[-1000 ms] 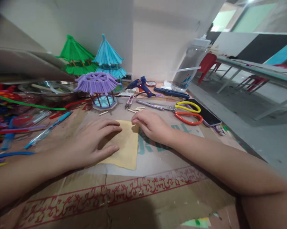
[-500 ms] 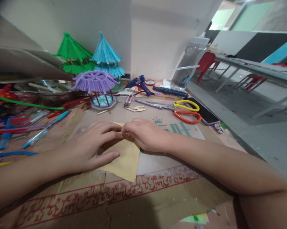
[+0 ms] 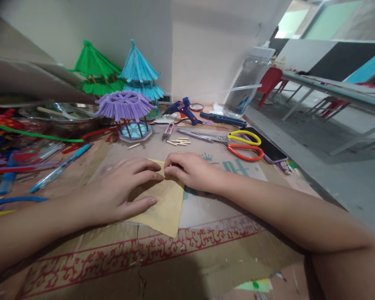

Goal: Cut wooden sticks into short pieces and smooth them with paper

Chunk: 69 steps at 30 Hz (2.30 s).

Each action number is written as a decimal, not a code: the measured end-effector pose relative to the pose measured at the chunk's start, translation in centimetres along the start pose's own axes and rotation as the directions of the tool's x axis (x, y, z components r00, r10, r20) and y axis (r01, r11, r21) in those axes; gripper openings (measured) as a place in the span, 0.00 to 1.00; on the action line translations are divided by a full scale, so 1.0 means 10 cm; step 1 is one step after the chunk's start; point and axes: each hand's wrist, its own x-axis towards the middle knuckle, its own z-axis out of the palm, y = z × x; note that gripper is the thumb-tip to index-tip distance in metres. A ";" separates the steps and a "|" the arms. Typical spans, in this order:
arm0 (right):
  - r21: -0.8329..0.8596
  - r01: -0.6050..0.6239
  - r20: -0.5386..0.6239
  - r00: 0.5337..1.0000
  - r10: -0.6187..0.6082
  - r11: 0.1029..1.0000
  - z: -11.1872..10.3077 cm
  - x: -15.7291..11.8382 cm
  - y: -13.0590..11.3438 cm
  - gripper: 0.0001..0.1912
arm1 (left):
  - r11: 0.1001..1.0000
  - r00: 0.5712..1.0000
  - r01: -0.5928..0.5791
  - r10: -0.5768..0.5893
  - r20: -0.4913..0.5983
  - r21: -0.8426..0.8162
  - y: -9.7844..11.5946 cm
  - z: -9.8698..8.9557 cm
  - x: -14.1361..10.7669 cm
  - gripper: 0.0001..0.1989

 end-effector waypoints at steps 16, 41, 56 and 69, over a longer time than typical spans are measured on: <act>-0.115 0.142 0.111 0.985 -0.130 0.983 -0.01 0.00 -0.03 0.12 | 0.999 0.999 0.033 -0.033 0.008 -0.015 0.02 -0.01 0.02 0.20; -0.111 0.239 0.107 0.968 -0.227 0.965 0.03 0.04 -0.01 0.11 | 0.998 0.998 0.060 -0.060 0.007 -0.018 0.03 0.00 0.03 0.20; -0.329 0.138 -0.013 0.988 -0.151 0.934 0.06 0.05 0.02 0.09 | 0.998 0.998 0.062 -0.062 -0.008 0.003 0.01 0.02 0.03 0.21; -0.114 0.322 0.107 0.945 -0.310 0.940 0.07 0.00 -0.08 0.10 | 0.998 0.998 0.068 -0.068 -0.014 -0.017 0.02 0.02 0.04 0.20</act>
